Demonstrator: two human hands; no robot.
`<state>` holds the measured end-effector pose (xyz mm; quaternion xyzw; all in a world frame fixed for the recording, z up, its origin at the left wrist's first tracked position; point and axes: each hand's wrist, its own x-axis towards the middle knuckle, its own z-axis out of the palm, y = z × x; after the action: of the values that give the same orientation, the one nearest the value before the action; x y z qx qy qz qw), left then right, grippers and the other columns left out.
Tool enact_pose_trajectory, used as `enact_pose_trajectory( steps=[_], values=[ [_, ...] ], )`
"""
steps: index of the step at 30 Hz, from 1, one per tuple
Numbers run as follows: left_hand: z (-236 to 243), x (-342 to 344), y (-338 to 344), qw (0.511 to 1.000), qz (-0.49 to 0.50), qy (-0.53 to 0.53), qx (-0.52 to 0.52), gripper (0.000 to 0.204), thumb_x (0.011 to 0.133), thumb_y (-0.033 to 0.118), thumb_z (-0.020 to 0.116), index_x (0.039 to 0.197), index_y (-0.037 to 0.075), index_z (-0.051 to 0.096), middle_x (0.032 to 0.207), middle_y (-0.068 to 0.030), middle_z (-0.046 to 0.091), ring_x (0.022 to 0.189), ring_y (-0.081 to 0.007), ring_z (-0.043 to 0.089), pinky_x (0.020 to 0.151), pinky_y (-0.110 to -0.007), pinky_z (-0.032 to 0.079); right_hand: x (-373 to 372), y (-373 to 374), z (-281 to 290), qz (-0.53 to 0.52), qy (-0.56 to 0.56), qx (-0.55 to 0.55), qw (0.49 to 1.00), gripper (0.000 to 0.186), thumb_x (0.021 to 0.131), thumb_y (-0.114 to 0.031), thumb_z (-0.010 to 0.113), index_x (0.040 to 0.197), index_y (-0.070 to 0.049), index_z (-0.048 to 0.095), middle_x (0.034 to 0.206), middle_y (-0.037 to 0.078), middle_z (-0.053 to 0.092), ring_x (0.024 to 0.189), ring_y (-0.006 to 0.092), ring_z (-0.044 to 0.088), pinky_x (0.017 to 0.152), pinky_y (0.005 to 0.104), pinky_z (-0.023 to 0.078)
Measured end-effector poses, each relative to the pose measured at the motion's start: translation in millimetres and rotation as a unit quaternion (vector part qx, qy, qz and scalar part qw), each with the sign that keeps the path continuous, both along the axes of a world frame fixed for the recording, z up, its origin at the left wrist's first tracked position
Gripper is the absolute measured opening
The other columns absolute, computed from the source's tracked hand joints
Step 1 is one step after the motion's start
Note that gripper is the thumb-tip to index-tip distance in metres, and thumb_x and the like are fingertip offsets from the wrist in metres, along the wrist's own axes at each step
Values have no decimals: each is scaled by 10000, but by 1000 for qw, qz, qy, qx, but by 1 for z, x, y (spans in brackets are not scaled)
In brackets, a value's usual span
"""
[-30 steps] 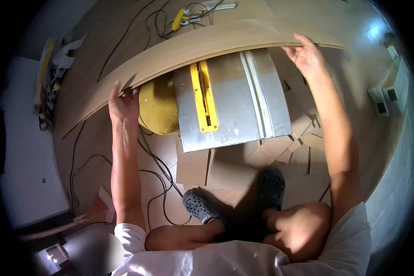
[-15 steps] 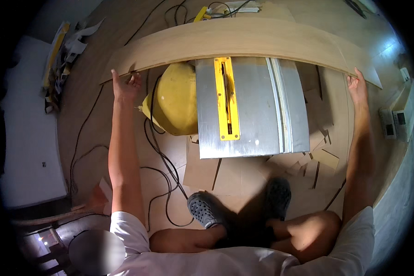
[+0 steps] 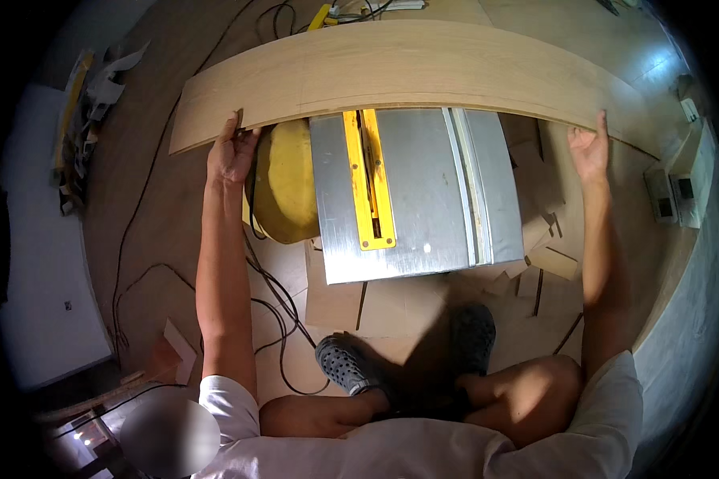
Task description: The person marks a flooring plank using a square ruler and pencil, then carries the plank to a table saw and makes a cut.
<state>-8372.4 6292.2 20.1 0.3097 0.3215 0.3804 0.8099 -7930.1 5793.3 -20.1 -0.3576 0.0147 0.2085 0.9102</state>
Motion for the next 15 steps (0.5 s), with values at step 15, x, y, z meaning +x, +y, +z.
enact_pose_trajectory(
  steps=[15],
  values=[
    [17, 36, -80, 998, -24, -5, -61, 158, 1007, 124, 600, 1110, 5, 605, 1097, -131, 598, 1117, -327, 570, 1145, -525, 419, 35, 9, 8, 7, -2, -79, 997, 236, 910, -67, 718, 1123, -63, 618, 1105, 55, 680, 1058, 206, 647, 892, 329, 539]
  ],
)
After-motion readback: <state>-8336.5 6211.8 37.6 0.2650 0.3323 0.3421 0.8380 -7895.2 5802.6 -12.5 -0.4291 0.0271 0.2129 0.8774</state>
